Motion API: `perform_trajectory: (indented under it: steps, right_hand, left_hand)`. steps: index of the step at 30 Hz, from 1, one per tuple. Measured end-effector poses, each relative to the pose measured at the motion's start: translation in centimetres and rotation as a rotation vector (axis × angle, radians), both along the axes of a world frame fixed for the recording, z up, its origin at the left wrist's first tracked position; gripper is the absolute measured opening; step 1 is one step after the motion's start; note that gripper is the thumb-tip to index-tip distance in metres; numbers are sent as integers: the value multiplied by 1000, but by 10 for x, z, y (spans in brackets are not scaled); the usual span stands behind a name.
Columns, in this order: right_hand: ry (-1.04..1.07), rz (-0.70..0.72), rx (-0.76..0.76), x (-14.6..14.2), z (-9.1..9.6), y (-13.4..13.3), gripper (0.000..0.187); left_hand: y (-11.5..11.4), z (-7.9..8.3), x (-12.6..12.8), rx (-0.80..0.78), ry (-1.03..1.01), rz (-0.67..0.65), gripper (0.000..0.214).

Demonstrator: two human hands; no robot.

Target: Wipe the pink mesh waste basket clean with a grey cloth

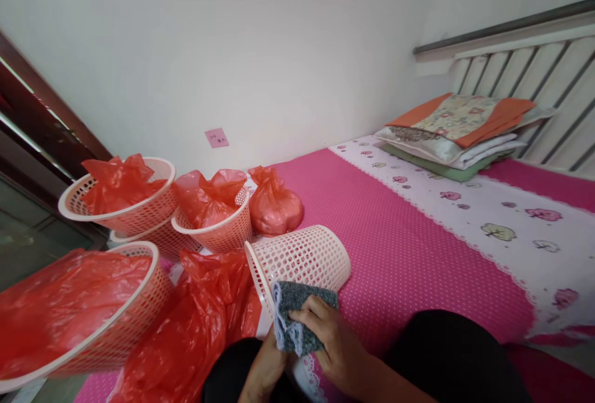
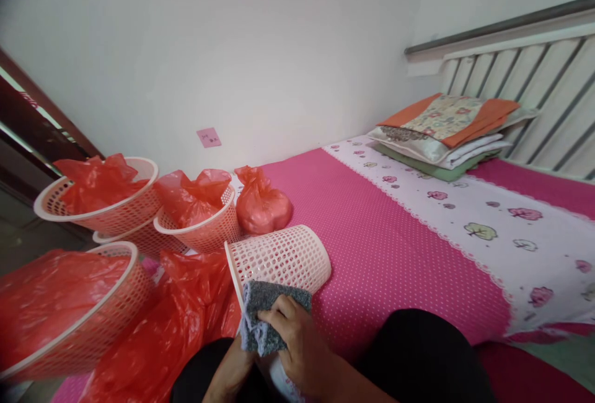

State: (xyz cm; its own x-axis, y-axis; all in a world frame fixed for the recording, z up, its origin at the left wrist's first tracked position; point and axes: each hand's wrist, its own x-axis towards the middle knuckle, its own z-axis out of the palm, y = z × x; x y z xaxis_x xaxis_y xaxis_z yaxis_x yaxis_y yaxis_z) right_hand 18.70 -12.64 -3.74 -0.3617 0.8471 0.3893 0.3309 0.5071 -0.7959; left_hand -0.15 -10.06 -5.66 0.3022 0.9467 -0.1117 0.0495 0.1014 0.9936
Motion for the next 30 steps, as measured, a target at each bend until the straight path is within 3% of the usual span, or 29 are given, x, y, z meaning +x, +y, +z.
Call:
perform_trajectory:
  steps: [5, 9, 12, 16, 20, 23, 30]
  right_hand:
    - [-95, 17, -5, 10, -7, -1, 63]
    - [-101, 7, 10, 11, -12, -2, 58]
    - [-104, 12, 15, 12, -11, -2, 53]
    - [-131, 15, -1, 14, -9, -1, 56]
    - [-190, 19, 11, 14, -13, -3, 54]
    - [-196, 27, 9, 11, -23, -6, 47]
    - [-270, 60, 4, 4, -51, -13, 34]
  left_hand:
    - [2, 12, 10, -6, -18, -84, 32]
    - [2, 8, 8, 2, -19, -115, 36]
    - [0, 3, 1, -91, -66, -141, 54]
    - [-3, 2, -12, -256, -334, -164, 66]
    - [0, 2, -16, -239, -569, -129, 56]
    - [2, -3, -11, -190, -530, -93, 49]
    - [0, -10, -2, -125, -241, 36, 63]
